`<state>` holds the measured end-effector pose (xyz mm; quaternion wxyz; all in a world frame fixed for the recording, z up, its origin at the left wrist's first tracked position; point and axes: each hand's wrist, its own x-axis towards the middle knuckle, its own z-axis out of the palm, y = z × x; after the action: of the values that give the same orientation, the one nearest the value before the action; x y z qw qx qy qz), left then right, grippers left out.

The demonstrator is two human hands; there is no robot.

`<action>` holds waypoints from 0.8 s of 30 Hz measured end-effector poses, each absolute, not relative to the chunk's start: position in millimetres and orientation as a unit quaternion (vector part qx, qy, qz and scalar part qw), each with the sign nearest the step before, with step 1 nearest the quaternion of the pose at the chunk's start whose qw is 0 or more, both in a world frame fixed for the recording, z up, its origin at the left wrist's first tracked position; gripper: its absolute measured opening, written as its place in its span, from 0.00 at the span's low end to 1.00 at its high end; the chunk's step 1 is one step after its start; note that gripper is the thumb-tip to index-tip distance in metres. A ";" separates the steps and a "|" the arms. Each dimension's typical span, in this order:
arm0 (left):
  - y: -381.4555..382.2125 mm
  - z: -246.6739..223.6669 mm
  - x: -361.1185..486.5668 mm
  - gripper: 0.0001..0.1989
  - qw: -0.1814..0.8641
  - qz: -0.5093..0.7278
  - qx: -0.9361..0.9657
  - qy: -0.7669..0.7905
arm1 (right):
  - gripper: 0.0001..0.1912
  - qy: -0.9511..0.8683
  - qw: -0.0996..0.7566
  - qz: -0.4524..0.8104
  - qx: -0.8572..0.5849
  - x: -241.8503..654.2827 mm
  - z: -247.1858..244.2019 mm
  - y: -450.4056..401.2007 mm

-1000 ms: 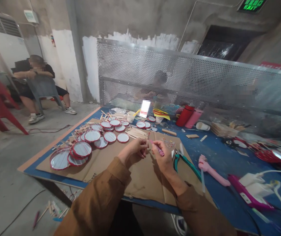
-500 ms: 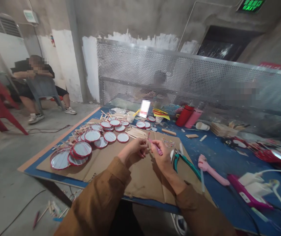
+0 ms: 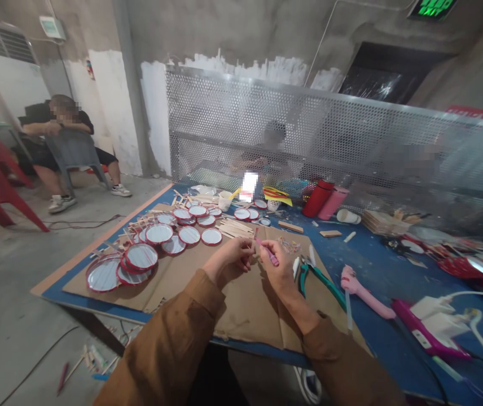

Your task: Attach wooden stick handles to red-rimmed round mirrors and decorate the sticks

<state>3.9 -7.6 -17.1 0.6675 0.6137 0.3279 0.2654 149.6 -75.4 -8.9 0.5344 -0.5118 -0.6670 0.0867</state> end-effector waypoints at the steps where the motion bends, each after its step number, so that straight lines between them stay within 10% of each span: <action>1: -8.7 -15.9 3.6 0.08 0.666 0.266 0.614 0.330 | 0.12 -0.659 0.534 0.085 -0.523 151.2 -10.5 -75.2; 24: -12.0 -10.9 3.3 0.03 0.661 0.263 0.614 0.341 | 0.12 -0.656 0.534 0.070 -0.529 151.0 -11.2 -75.1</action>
<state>3.3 -12.0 -10.9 0.6613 0.6138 0.3414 0.2633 151.0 -75.1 -11.2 0.5336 -0.5293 -0.6559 0.0700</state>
